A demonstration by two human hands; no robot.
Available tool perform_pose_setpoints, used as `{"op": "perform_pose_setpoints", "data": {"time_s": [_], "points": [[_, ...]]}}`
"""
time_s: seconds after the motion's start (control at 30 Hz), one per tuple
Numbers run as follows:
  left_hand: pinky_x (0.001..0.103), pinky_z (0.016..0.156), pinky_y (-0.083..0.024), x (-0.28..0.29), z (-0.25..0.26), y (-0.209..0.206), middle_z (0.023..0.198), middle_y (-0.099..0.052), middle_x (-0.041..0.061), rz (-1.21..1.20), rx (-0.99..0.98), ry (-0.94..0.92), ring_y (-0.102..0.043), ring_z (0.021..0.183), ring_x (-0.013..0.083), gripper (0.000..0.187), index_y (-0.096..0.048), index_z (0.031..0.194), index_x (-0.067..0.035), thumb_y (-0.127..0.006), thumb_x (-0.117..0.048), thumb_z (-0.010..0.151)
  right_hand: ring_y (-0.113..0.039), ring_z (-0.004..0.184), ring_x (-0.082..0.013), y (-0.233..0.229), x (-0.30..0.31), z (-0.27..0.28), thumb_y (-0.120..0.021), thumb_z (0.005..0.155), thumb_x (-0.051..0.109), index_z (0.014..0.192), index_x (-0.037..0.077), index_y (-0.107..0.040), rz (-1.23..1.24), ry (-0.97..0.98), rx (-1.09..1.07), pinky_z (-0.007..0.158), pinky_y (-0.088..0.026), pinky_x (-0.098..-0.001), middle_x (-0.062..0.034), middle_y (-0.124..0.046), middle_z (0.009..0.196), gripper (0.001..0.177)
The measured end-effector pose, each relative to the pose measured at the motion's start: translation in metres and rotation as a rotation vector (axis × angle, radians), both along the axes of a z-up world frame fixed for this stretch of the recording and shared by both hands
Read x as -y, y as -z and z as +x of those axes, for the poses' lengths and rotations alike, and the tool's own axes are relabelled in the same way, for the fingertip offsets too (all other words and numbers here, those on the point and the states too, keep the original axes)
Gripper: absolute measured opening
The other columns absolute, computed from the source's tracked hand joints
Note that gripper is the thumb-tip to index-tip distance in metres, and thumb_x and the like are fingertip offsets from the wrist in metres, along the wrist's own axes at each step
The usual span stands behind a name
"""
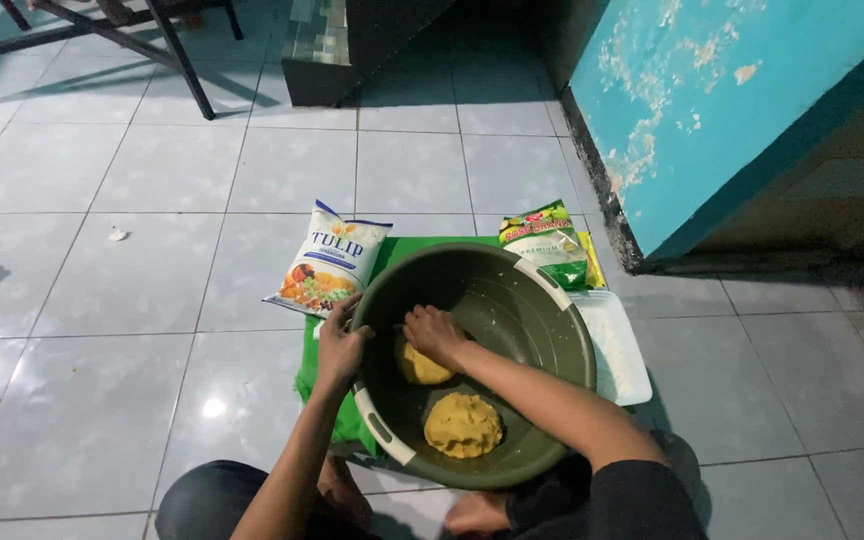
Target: Kneading two separate balls of yellow dough in a green plastic bowl on the floor.
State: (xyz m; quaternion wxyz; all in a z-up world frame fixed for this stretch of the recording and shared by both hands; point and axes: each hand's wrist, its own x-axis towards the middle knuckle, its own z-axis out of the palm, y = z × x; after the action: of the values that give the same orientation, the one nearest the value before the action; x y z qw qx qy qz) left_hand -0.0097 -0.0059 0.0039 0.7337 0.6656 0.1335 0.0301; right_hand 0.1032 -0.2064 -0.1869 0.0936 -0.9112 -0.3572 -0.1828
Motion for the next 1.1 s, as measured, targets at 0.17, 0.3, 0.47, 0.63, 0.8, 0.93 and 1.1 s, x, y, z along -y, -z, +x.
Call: {"op": "perform_pose_setpoints", "data": {"time_s": [0.17, 0.3, 0.47, 0.63, 0.8, 0.93, 1.1], "points": [[0.054, 0.105, -0.047, -0.004, -0.001, -0.002, 0.13, -0.063, 0.03, -0.011, 0.014, 0.011, -0.059, 0.124, 0.0465, 0.075, -0.059, 0.139, -0.005, -0.064, 0.006, 0.066, -0.057, 0.117, -0.051, -0.124, 0.009, -0.015, -0.046, 0.096, 0.057, 0.114, 0.004, -0.065, 0.174, 0.124, -0.877, 0.097, -0.049, -0.0543, -0.0256, -0.063, 0.119, 0.059], [0.05, 0.104, -0.049, -0.002, -0.005, -0.005, 0.128, -0.066, 0.026, 0.009, -0.017, 0.001, -0.062, 0.122, 0.0422, 0.074, -0.062, 0.138, -0.007, -0.065, 0.004, 0.065, -0.073, 0.101, -0.0357, -0.045, 0.013, 0.02, -0.061, 0.092, 0.048, 0.094, 0.011, -0.074, 0.281, 0.42, -0.779, 0.075, -0.057, -0.0456, -0.0141, -0.076, 0.091, 0.039], [0.048, 0.104, -0.048, -0.003, -0.001, -0.002, 0.125, -0.068, 0.022, 0.057, -0.032, -0.004, -0.064, 0.12, 0.0394, 0.074, -0.064, 0.137, -0.01, -0.066, 0.001, 0.064, -0.055, 0.118, -0.0498, -0.094, 0.0, -0.029, -0.046, 0.097, 0.055, 0.109, 0.001, -0.058, 0.077, 0.258, -0.693, 0.093, -0.048, -0.0516, -0.027, -0.058, 0.115, 0.057], [0.048, 0.104, -0.047, -0.001, 0.0, 0.0, 0.124, -0.069, 0.022, 0.091, -0.034, -0.011, -0.063, 0.12, 0.0405, 0.073, -0.065, 0.136, -0.011, -0.068, -0.001, 0.063, -0.067, 0.093, -0.0472, -0.106, 0.005, -0.083, -0.052, 0.105, 0.051, 0.105, -0.003, -0.068, 0.186, 0.013, -0.376, 0.076, -0.056, -0.0508, -0.0286, -0.069, 0.096, 0.056], [0.048, 0.102, -0.049, -0.002, 0.002, 0.002, 0.122, -0.069, 0.023, 0.083, -0.042, -0.028, -0.063, 0.121, 0.041, 0.072, -0.065, 0.135, -0.009, -0.068, 0.0, 0.063, -0.07, 0.091, -0.0402, -0.05, 0.023, -0.073, -0.044, 0.105, 0.049, 0.11, 0.013, -0.076, 0.377, -0.046, -0.588, 0.069, -0.056, -0.048, -0.0151, -0.075, 0.095, 0.049], [0.051, 0.105, -0.046, -0.002, 0.003, 0.003, 0.122, -0.069, 0.024, 0.098, -0.001, -0.021, -0.061, 0.122, 0.0443, 0.071, -0.065, 0.134, -0.008, -0.067, 0.0, 0.063, -0.065, 0.107, -0.043, -0.099, 0.009, -0.075, -0.051, 0.099, 0.063, 0.108, 0.012, -0.072, 0.302, 0.147, -0.672, 0.082, -0.056, -0.0535, -0.0181, -0.072, 0.108, 0.056], [0.054, 0.106, -0.045, -0.001, 0.003, -0.004, 0.125, -0.067, 0.026, 0.148, -0.016, 0.022, -0.059, 0.123, 0.0488, 0.073, -0.064, 0.136, -0.009, -0.066, 0.0, 0.064, -0.068, 0.104, -0.0381, -0.05, 0.015, -0.077, -0.055, 0.085, 0.063, 0.127, 0.02, -0.066, -0.141, -0.072, -0.214, 0.074, -0.053, -0.061, -0.0104, -0.069, 0.113, 0.061]]}}
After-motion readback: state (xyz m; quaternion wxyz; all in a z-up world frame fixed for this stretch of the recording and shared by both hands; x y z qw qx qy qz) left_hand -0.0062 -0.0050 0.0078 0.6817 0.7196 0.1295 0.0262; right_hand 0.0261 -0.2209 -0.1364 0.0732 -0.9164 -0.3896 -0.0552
